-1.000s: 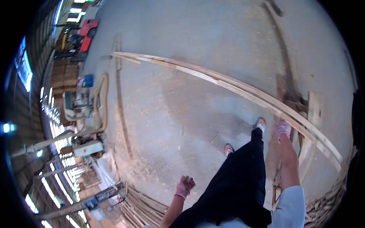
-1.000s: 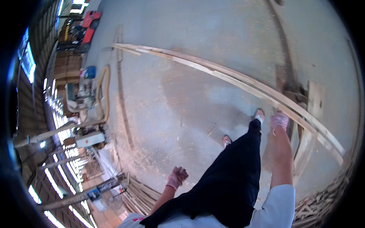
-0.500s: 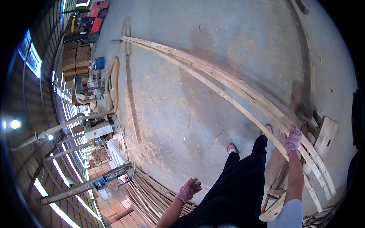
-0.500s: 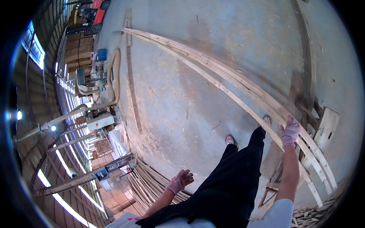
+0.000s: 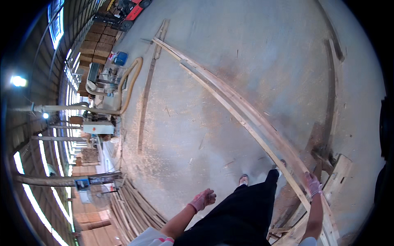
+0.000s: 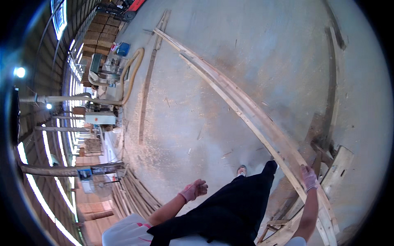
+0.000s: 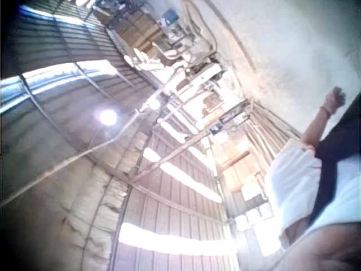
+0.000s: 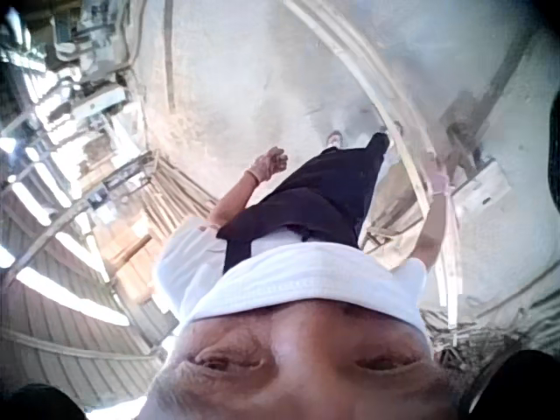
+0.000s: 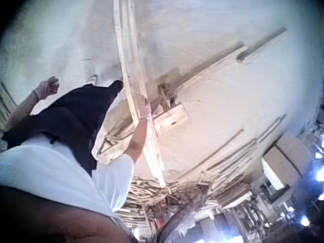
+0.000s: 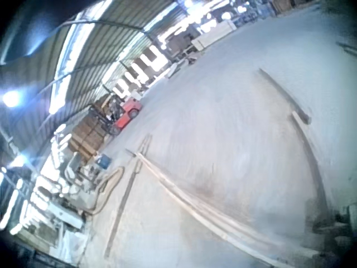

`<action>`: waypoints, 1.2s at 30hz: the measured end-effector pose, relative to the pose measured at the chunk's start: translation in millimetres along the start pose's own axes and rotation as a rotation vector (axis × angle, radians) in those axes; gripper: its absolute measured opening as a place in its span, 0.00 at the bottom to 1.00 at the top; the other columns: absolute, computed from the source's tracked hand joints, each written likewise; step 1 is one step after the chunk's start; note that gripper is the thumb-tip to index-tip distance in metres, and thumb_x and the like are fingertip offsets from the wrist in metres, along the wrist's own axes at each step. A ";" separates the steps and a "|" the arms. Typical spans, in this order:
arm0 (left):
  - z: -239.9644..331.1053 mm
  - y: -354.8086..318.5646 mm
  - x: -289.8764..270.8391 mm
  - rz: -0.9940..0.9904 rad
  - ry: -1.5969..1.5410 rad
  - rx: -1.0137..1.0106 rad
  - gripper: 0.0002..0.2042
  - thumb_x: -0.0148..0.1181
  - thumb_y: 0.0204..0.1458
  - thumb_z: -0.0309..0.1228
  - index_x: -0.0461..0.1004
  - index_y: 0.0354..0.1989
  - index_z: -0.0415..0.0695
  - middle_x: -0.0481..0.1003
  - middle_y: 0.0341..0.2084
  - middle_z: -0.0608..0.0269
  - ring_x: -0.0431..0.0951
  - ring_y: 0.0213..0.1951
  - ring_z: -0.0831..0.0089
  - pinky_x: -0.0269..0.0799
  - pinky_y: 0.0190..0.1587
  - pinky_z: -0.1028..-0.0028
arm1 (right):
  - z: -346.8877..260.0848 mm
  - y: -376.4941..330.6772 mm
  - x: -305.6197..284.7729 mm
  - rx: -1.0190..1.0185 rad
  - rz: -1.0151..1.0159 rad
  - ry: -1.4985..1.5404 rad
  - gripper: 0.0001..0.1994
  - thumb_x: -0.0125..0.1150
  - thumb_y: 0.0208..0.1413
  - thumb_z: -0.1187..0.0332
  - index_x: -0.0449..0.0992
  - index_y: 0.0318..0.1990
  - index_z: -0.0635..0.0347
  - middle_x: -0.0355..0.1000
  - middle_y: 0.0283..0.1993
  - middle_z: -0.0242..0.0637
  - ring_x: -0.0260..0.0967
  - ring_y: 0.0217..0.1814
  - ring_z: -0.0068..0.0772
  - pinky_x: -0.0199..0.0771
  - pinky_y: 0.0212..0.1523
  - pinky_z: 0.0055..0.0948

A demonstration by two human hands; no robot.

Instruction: The person picks up long, thin wooden strips from the floor and carries them to a planer machine. They feed the strips through the machine to smooth the surface, then stack the processed wood onto a pile. Another worker is seen in the background organizing similar wooden strips.

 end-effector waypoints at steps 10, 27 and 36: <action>77.3 114.0 14.8 -0.540 -0.296 0.097 0.23 0.52 0.53 0.50 0.62 0.47 0.43 0.70 0.38 0.57 0.71 0.39 0.62 0.71 0.43 0.60 | 92.0 -292.5 68.7 0.472 -0.273 0.093 0.26 0.33 0.61 0.47 0.73 0.28 0.56 0.69 0.16 0.34 0.65 0.15 0.28 0.67 0.16 0.32; -44.8 24.0 0.3 -0.823 -0.435 0.208 0.09 0.58 0.51 0.39 0.68 0.30 0.48 0.67 0.24 0.69 0.70 0.29 0.69 0.71 0.41 0.63 | 298.4 -545.2 171.8 0.277 0.282 -0.825 0.23 0.50 0.50 0.47 0.71 0.49 0.48 0.76 0.34 0.36 0.74 0.35 0.29 0.71 0.36 0.44; -243.1 -35.7 -94.5 -1.081 -0.033 -0.082 0.22 0.60 0.50 0.32 0.66 0.55 0.50 0.71 0.50 0.67 0.71 0.51 0.69 0.68 0.51 0.66 | 342.1 -591.7 166.3 0.575 0.413 -1.196 0.21 0.41 0.55 0.53 0.70 0.50 0.52 0.69 0.47 0.35 0.65 0.49 0.34 0.66 0.46 0.42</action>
Point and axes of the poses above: each hand's wrist, its own y-axis towards the middle knuckle, its own x-axis out of the palm, z = x × y, the point moved 1 cm from there along y, towards the middle knuckle
